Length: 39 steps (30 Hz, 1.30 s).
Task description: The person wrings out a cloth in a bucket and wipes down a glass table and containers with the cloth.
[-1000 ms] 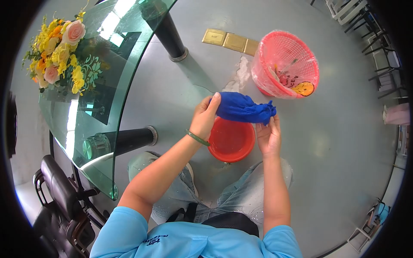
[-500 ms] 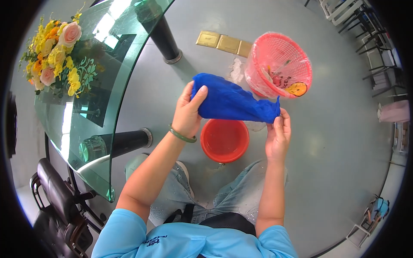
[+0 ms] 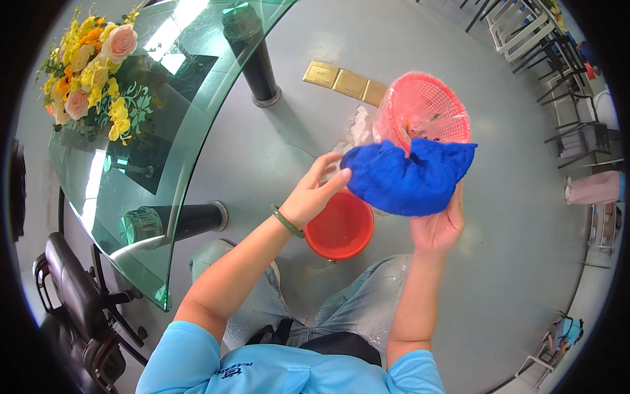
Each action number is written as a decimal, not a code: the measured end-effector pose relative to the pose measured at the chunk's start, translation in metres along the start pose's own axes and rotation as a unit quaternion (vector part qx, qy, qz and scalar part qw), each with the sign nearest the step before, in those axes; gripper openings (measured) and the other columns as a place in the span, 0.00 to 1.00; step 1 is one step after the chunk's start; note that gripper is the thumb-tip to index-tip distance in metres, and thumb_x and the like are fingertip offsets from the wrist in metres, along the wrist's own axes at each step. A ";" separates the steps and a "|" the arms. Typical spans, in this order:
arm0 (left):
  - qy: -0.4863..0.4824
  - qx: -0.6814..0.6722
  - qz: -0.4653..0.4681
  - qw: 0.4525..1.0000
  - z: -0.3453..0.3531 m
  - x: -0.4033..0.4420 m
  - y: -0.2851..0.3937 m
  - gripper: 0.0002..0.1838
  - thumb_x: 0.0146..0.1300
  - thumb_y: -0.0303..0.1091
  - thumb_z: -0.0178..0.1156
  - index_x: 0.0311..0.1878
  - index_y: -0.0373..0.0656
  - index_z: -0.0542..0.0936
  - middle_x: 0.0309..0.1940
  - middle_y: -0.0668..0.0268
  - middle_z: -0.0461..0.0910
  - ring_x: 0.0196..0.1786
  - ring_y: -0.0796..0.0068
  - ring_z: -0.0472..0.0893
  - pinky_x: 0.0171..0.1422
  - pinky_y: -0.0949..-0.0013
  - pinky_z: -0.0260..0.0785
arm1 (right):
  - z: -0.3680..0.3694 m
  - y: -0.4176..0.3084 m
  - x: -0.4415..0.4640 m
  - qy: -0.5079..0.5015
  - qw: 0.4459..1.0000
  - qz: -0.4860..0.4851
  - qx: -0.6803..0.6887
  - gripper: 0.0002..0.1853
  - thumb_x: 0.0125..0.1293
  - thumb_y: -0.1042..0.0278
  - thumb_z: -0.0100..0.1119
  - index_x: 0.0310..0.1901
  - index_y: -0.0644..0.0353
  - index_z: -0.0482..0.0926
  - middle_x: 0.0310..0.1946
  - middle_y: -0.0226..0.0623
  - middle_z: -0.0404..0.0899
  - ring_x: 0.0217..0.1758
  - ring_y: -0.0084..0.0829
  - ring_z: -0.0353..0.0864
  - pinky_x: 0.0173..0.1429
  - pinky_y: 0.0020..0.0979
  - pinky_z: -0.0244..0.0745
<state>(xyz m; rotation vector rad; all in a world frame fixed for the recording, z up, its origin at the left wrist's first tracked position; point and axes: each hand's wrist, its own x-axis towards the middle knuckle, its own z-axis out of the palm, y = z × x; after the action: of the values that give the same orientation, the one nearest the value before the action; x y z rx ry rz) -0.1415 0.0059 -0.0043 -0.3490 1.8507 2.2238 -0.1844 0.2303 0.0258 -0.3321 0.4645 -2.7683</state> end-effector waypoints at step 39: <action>0.171 0.321 0.028 0.931 -0.037 -0.257 0.200 0.23 0.40 0.26 0.74 0.43 0.40 0.79 0.38 0.62 0.76 0.39 0.70 0.77 0.46 0.70 0.69 | 0.269 0.035 0.010 -0.125 0.571 0.026 -0.811 0.09 0.63 0.79 0.53 0.43 0.57 0.79 0.28 0.37 0.71 0.29 0.32 0.71 0.35 0.30 0.68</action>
<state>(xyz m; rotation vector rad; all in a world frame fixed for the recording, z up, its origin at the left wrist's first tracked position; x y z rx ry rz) 0.0382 -0.0714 0.2588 -0.5796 2.6565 1.5123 -0.1104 0.1211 0.2627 -0.9510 2.6352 -1.2308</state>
